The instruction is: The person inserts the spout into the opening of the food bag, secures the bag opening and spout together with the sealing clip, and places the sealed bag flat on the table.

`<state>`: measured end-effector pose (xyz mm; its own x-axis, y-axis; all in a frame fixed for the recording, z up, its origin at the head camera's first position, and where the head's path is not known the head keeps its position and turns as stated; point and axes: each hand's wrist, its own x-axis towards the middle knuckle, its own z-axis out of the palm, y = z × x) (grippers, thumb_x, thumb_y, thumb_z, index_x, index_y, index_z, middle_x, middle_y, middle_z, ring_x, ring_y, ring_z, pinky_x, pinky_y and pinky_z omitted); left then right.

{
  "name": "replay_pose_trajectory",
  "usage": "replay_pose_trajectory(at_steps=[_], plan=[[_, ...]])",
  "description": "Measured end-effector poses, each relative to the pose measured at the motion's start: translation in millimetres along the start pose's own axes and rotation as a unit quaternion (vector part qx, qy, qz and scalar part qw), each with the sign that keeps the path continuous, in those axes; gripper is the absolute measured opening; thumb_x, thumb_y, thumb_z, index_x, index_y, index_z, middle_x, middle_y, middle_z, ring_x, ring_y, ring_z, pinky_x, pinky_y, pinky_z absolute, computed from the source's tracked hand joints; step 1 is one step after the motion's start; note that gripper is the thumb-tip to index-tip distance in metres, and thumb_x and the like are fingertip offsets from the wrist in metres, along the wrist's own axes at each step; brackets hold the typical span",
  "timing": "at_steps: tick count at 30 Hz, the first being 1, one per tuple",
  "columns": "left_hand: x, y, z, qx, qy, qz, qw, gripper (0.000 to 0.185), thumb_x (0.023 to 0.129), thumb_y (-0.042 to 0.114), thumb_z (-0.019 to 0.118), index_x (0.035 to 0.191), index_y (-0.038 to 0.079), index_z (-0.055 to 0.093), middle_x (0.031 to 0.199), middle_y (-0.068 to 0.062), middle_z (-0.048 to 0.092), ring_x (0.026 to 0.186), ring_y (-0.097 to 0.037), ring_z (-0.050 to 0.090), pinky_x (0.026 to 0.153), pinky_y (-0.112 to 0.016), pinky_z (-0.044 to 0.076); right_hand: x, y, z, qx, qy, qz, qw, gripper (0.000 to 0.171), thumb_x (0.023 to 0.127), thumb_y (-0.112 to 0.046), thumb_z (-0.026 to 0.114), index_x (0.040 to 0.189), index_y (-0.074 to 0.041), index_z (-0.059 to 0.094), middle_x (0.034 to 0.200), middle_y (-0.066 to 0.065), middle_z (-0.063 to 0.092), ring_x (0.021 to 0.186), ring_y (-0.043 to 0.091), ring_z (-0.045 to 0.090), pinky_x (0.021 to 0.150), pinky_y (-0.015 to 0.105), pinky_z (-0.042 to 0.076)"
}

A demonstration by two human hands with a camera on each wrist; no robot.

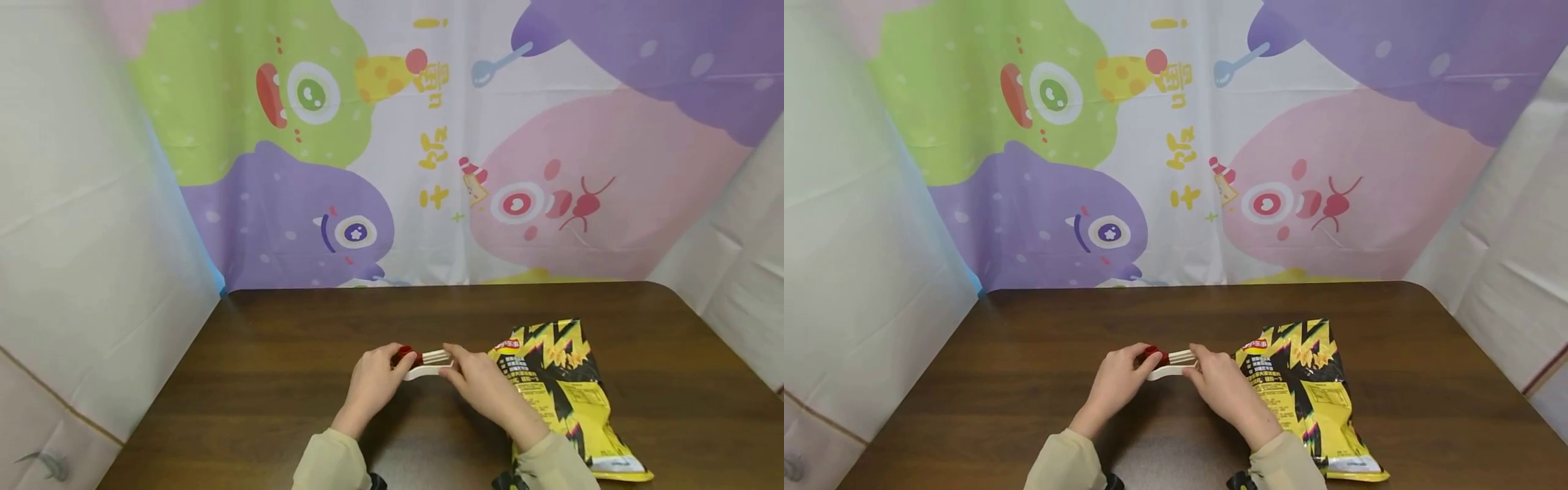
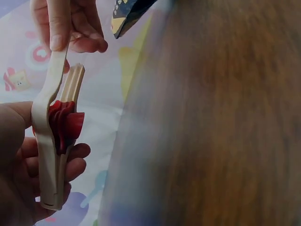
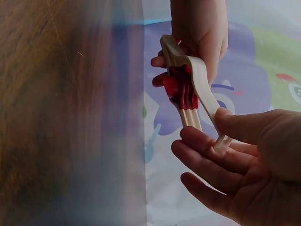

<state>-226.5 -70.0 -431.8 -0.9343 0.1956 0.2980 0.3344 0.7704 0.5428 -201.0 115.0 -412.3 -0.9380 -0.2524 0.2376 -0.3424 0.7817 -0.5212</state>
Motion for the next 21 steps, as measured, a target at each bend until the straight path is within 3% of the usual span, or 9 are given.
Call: replay_pose_trajectory(at_steps=[6, 8, 11, 21], plan=[[0.1, -4.6, 3.6, -0.007, -0.012, -0.016, 0.9998, 0.028, 0.087, 0.037, 0.058, 0.094, 0.012, 0.068, 0.084, -0.001, 0.066, 0.070, -0.016, 0.059, 0.064, -0.032, 0.047, -0.8, -1.1, 4.1, 0.005, -0.003, -0.049, 0.999, 0.009, 0.082, -0.016, 0.066, 0.085, -0.010, 0.060, 0.064, -0.006, 0.054, 0.053, 0.005, 0.041, 0.050, 0.019, 0.035], [0.1, -5.7, 4.7, -0.010, -0.014, -0.012, 0.9998, 0.027, 0.087, 0.034, 0.059, 0.095, 0.010, 0.067, 0.086, -0.003, 0.065, 0.075, -0.018, 0.060, 0.068, -0.034, 0.048, -1.1, -1.5, 5.6, -0.006, -0.004, -0.066, 0.998, 0.008, 0.083, -0.016, 0.065, 0.079, -0.012, 0.060, 0.062, -0.008, 0.051, 0.052, 0.004, 0.039, 0.050, 0.019, 0.034], [-0.1, -7.2, 6.3, -0.011, -0.016, -0.006, 0.9998, 0.024, 0.086, 0.030, 0.061, 0.095, 0.008, 0.066, 0.087, -0.004, 0.065, 0.078, -0.020, 0.061, 0.071, -0.036, 0.048, -1.9, -1.5, 8.1, -0.009, -0.013, -0.074, 0.997, 0.009, 0.083, -0.017, 0.065, 0.077, -0.012, 0.059, 0.059, -0.009, 0.049, 0.051, 0.003, 0.038, 0.050, 0.019, 0.033], [-1.6, -12.5, 6.4, -0.027, -0.052, -0.033, 0.9977, 0.018, 0.084, 0.030, 0.063, 0.087, 0.012, 0.061, 0.078, 0.000, 0.064, 0.063, -0.012, 0.052, 0.057, -0.028, 0.041, -3.0, -0.2, 16.4, -0.015, -0.030, -0.054, 0.998, 0.011, 0.083, -0.018, 0.065, 0.075, -0.013, 0.059, 0.057, -0.009, 0.047, 0.050, 0.005, 0.038, 0.048, 0.020, 0.033]])
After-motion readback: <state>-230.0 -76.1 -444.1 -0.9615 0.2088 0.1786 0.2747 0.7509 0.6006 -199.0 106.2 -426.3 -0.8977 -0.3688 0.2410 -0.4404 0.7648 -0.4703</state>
